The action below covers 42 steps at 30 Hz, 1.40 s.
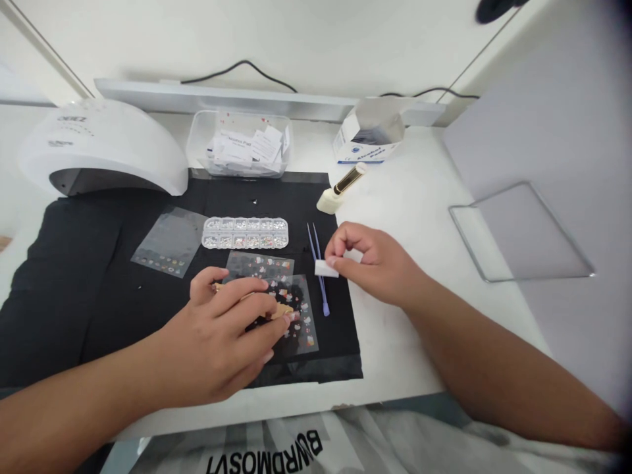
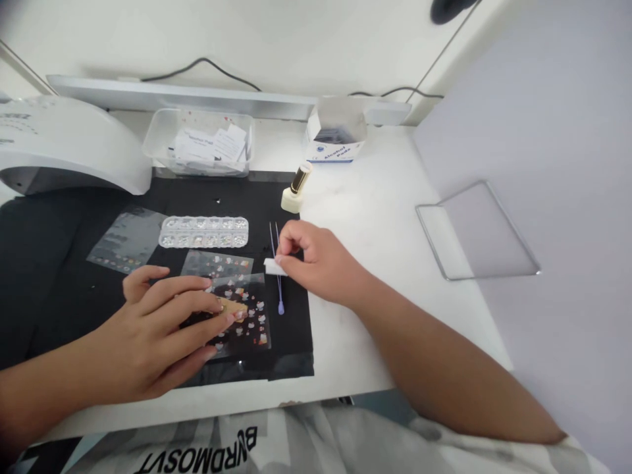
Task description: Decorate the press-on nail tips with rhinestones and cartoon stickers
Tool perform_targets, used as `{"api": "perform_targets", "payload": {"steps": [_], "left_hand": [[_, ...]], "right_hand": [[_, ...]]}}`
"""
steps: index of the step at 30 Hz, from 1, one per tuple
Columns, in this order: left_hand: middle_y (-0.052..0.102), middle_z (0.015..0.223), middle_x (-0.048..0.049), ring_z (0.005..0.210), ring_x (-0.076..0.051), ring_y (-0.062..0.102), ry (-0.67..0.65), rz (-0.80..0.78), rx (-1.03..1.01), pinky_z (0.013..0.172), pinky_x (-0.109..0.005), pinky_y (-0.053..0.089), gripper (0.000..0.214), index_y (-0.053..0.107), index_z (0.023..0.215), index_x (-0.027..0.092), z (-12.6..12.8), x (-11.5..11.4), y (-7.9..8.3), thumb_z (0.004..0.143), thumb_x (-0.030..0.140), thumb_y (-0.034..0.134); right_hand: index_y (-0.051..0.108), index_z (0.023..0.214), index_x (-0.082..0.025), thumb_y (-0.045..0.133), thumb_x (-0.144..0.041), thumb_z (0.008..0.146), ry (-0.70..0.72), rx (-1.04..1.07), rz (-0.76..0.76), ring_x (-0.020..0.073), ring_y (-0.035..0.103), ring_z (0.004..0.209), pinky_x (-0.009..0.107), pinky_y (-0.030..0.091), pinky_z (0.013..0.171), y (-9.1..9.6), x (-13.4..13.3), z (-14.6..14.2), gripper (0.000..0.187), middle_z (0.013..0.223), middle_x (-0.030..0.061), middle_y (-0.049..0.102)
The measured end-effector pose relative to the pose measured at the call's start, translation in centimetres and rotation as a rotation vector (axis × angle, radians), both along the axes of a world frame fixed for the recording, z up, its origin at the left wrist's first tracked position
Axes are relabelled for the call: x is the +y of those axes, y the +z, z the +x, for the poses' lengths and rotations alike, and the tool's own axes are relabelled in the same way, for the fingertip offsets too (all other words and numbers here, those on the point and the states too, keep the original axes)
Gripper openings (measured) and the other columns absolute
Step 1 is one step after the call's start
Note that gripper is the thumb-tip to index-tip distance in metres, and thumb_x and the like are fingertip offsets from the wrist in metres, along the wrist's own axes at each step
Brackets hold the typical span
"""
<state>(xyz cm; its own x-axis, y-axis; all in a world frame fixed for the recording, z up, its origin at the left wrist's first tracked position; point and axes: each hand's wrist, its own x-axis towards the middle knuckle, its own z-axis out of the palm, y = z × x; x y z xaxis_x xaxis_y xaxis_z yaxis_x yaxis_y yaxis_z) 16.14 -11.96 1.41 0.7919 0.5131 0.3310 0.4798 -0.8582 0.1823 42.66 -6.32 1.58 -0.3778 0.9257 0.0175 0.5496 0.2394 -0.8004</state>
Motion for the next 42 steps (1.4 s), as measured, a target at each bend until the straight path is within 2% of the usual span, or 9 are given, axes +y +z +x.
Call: {"api": "perform_targets", "payload": {"steps": [2, 6, 12, 14, 19, 23, 30, 42], "left_hand": [[0.069, 0.104, -0.0044, 0.111, -0.028, 0.053, -0.006, 0.007, 0.000, 0.099, -0.051, 0.025, 0.029, 0.064, 0.116, 0.023, 0.0, 0.1, 0.1, 0.088, 0.026, 0.057], [0.069, 0.104, -0.0050, 0.112, -0.028, 0.052, -0.012, 0.005, -0.002, 0.099, -0.052, 0.025, 0.027, 0.064, 0.114, 0.022, 0.0, 0.1, 0.2, 0.089, 0.024, 0.055], [0.069, 0.104, -0.0054, 0.111, -0.029, 0.054, 0.000, -0.008, -0.022, 0.099, -0.054, 0.027, 0.026, 0.064, 0.114, 0.022, -0.1, 0.1, 0.2, 0.089, 0.024, 0.056], [0.069, 0.103, -0.0058, 0.111, -0.029, 0.054, 0.004, -0.002, -0.031, 0.099, -0.054, 0.027, 0.025, 0.064, 0.112, 0.022, -0.2, 0.1, 0.2, 0.089, 0.024, 0.057], [0.070, 0.099, -0.0047, 0.109, -0.029, 0.056, 0.008, 0.006, -0.048, 0.099, -0.054, 0.029, 0.021, 0.065, 0.107, 0.022, -0.4, 0.2, 0.2, 0.088, 0.023, 0.058], [0.070, 0.101, -0.0042, 0.110, -0.029, 0.055, 0.007, -0.015, -0.043, 0.098, -0.056, 0.028, 0.018, 0.067, 0.104, 0.023, -0.4, 0.3, 0.3, 0.088, 0.024, 0.058], [0.070, 0.099, -0.0036, 0.110, -0.028, 0.056, 0.023, -0.016, -0.046, 0.099, -0.056, 0.029, 0.018, 0.066, 0.104, 0.024, -0.2, 0.2, 0.3, 0.088, 0.024, 0.058], [0.070, 0.099, -0.0038, 0.108, -0.029, 0.057, 0.006, 0.002, -0.019, 0.096, -0.056, 0.029, 0.019, 0.064, 0.106, 0.024, -0.4, 0.4, 0.3, 0.087, 0.025, 0.058]], "right_hand": [[0.047, 0.070, -0.019, 0.057, -0.017, 0.077, -0.042, -0.109, 0.144, 0.0144, 0.052, 0.067, 0.028, 0.039, 0.063, 0.1, 0.4, 0.6, 0.012, 0.072, -0.0002, 0.059], [0.052, 0.075, -0.020, 0.056, -0.016, 0.079, -0.022, -0.321, 0.427, 0.0198, 0.051, 0.074, 0.031, 0.037, 0.063, 0.1, 0.8, 1.5, 0.007, 0.068, 0.0012, 0.054], [0.051, 0.077, -0.022, 0.055, -0.016, 0.083, -0.014, -0.318, 0.555, 0.0211, 0.050, 0.073, 0.034, 0.038, 0.064, 0.3, 0.8, 1.9, 0.009, 0.068, 0.0017, 0.056], [0.052, 0.078, -0.022, 0.054, -0.016, 0.084, 0.085, -0.269, 0.565, 0.0202, 0.049, 0.073, 0.034, 0.039, 0.066, 0.7, 0.5, 1.7, 0.008, 0.070, 0.0021, 0.058], [0.062, 0.080, -0.018, 0.052, -0.016, 0.088, 0.575, -0.277, 0.539, 0.0179, 0.045, 0.074, 0.033, 0.036, 0.071, 1.4, -0.6, 0.6, 0.012, 0.073, 0.0033, 0.060], [0.067, 0.078, -0.019, 0.054, -0.015, 0.087, 0.728, -0.392, 0.532, 0.0181, 0.042, 0.077, 0.032, 0.029, 0.070, 1.0, -1.3, -0.3, 0.017, 0.071, 0.0023, 0.057], [0.066, 0.076, -0.017, 0.059, -0.025, 0.089, 0.650, -0.412, 0.521, 0.0185, 0.040, 0.080, 0.033, 0.025, 0.071, -0.4, -1.7, -1.4, 0.017, 0.073, 0.0027, 0.059], [0.057, 0.067, -0.018, 0.057, -0.016, 0.088, 0.609, -0.472, 0.584, 0.0190, 0.036, 0.076, 0.035, 0.022, 0.070, -1.1, -2.5, -2.3, 0.021, 0.068, 0.0028, 0.056]]}}
